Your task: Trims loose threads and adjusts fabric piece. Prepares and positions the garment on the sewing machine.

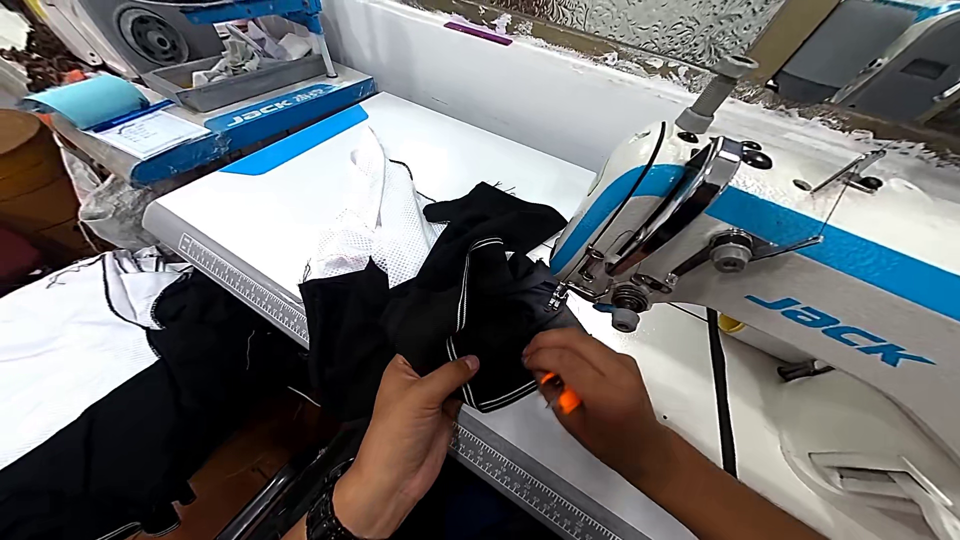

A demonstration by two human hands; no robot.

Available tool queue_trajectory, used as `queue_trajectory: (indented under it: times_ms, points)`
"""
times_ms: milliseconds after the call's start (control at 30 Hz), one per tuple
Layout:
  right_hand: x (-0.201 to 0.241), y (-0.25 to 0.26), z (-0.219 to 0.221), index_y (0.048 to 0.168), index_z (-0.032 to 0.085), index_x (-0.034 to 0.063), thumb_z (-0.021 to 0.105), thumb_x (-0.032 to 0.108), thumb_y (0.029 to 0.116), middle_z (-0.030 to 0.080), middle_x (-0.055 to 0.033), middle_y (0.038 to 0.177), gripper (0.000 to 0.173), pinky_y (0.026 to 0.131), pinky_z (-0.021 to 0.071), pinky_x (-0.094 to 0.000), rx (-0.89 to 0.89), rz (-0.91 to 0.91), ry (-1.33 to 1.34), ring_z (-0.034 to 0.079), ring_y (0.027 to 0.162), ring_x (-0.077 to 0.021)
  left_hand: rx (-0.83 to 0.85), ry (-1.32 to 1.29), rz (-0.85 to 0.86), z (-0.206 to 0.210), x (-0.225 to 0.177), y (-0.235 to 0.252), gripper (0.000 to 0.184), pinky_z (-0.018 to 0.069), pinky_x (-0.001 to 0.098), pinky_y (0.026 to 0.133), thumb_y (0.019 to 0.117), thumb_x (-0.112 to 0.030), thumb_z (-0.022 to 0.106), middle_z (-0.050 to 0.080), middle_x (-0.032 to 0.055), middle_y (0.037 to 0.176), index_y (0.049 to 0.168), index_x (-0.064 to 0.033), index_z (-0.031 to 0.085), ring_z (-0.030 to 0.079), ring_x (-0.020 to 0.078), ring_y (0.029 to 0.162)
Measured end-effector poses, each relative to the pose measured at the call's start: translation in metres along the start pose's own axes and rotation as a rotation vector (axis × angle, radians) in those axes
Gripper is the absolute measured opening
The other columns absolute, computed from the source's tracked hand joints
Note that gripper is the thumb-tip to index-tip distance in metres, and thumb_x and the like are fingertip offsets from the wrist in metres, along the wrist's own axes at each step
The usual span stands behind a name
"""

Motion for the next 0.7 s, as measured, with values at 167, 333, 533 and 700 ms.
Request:
queue_trajectory:
  times_ms: [167, 333, 533, 700]
  points:
    - [-0.01, 0.008, 0.007, 0.11, 0.073, 0.0105, 0.07, 0.009, 0.0915, 0.068, -0.0037, 0.112, 0.019, 0.074, 0.0595, -0.0255, 0.01, 0.069, -0.006, 0.068, 0.095, -0.0105, -0.029, -0.047, -0.013, 0.001, 0.004, 0.0, 0.037, 0.0635, 0.0418, 0.08, 0.0807, 0.017, 0.066, 0.071, 0.0217, 0.103, 0.114, 0.0014, 0.062, 0.074, 0.0257, 0.09]
    - [-0.009, 0.013, 0.007, 0.1, 0.072, 0.0091, 0.062, 0.002, 0.0885, 0.068, -0.0045, 0.102, 0.017, 0.068, 0.0582, -0.0263, 0.013, 0.064, -0.034, 0.068, 0.087, -0.0123, -0.037, 0.053, 0.049, 0.008, 0.016, -0.01, 0.042, 0.0631, 0.0441, 0.086, 0.0813, 0.006, 0.077, 0.071, 0.0214, 0.106, 0.12, 0.0025, 0.062, 0.074, 0.0273, 0.095]
    - [-0.009, 0.009, 0.004, 0.107, 0.073, 0.0092, 0.066, 0.007, 0.0913, 0.067, -0.0039, 0.108, 0.018, 0.073, 0.0583, -0.025, 0.018, 0.065, 0.023, 0.066, 0.091, -0.0101, -0.06, 0.101, 0.06, 0.006, 0.014, -0.008, 0.032, 0.0636, 0.0434, 0.084, 0.0899, 0.005, 0.07, 0.072, 0.0213, 0.107, 0.121, 0.0014, 0.063, 0.074, 0.0279, 0.094]
    - [-0.007, 0.011, 0.0, 0.102, 0.071, 0.009, 0.06, 0.003, 0.089, 0.066, -0.0047, 0.106, 0.018, 0.065, 0.0571, -0.0263, -0.005, 0.075, -0.04, 0.067, 0.086, -0.0114, -0.073, 0.068, 0.042, 0.007, 0.011, -0.005, 0.029, 0.064, 0.0437, 0.08, 0.0923, 0.005, 0.067, 0.072, 0.0209, 0.107, 0.12, -0.0004, 0.063, 0.074, 0.0276, 0.092]
Point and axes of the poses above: each hand's wrist, its own y-axis towards the middle knuckle, its own z-axis out of the palm, x = y × z, the point moved 7 cm from there along y, towards the middle knuckle
